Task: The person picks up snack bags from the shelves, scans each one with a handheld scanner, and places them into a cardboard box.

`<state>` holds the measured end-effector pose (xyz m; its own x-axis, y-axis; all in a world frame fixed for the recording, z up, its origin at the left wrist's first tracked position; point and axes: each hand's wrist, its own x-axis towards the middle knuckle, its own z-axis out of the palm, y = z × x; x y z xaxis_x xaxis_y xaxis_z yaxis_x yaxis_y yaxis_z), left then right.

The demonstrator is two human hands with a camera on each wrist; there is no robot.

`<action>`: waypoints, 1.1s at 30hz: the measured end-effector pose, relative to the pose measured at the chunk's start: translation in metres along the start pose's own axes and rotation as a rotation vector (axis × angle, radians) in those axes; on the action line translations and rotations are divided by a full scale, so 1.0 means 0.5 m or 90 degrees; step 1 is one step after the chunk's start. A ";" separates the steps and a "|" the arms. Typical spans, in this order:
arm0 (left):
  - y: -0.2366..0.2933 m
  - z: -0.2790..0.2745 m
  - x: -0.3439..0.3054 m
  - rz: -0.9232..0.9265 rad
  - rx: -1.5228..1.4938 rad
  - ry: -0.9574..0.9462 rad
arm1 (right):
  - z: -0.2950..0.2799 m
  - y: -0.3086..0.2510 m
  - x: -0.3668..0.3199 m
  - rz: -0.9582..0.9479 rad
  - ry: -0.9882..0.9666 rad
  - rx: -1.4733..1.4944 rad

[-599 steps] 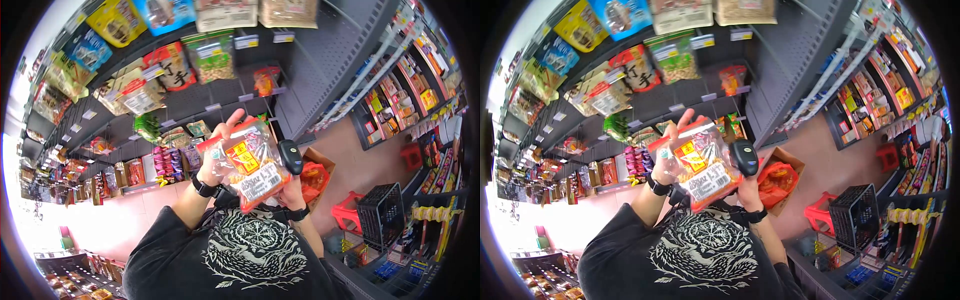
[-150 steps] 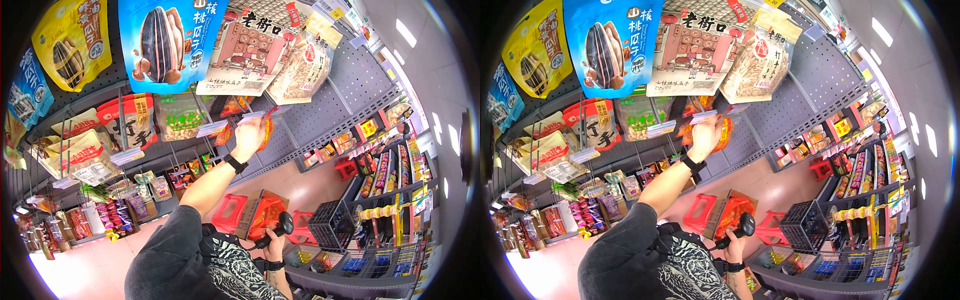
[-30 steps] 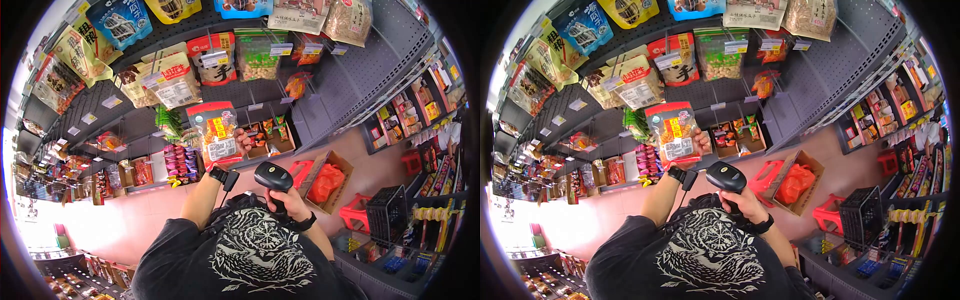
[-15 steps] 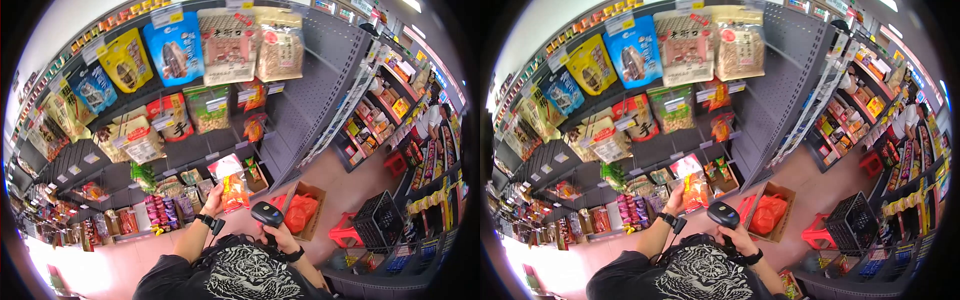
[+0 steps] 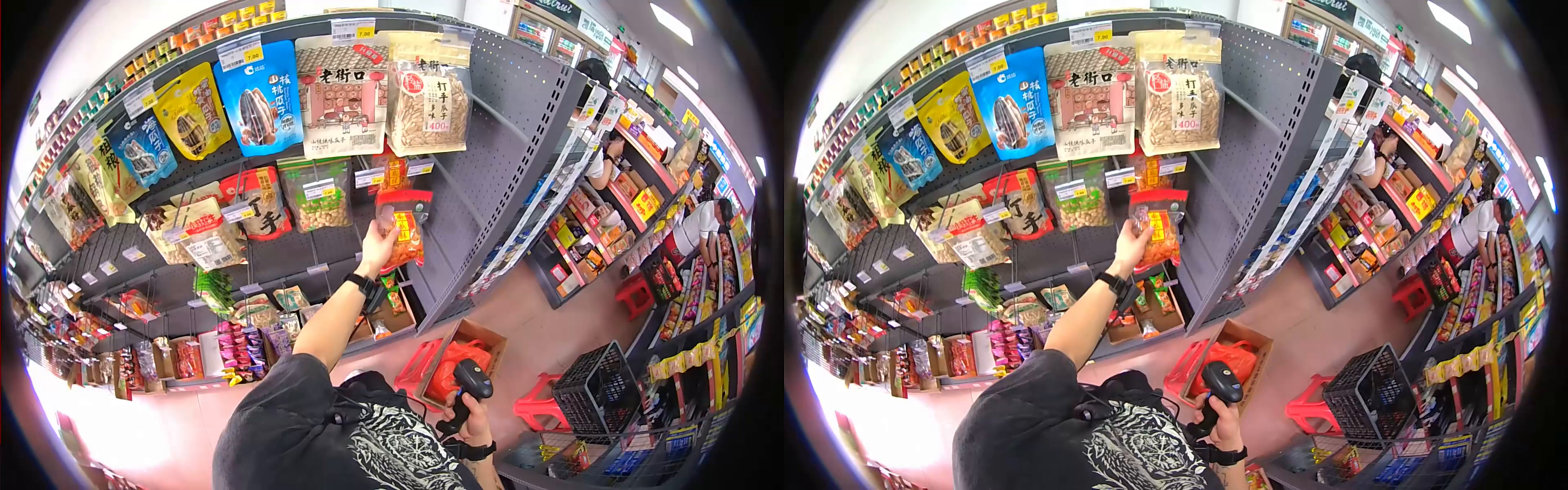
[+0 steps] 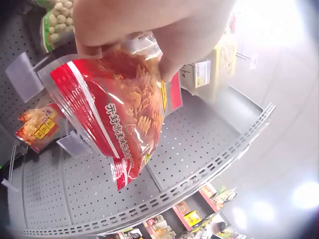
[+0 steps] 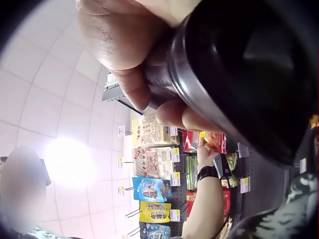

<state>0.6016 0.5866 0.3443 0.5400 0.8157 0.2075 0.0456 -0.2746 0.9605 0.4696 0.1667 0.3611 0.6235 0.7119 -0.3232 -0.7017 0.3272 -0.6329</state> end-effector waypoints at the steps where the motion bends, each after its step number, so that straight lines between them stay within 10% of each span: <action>1: 0.010 -0.001 0.012 0.003 -0.001 -0.006 | 0.005 -0.001 0.010 -0.017 -0.004 0.025; 33: 0.079 -0.022 0.122 0.093 -0.071 -0.117 | 0.263 0.092 0.242 -0.061 0.262 -0.124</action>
<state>0.6274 0.6311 0.3972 0.6785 0.6619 0.3186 -0.1317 -0.3171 0.9392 0.4674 0.3495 0.3853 0.7947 0.3657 -0.4844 -0.5812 0.2285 -0.7810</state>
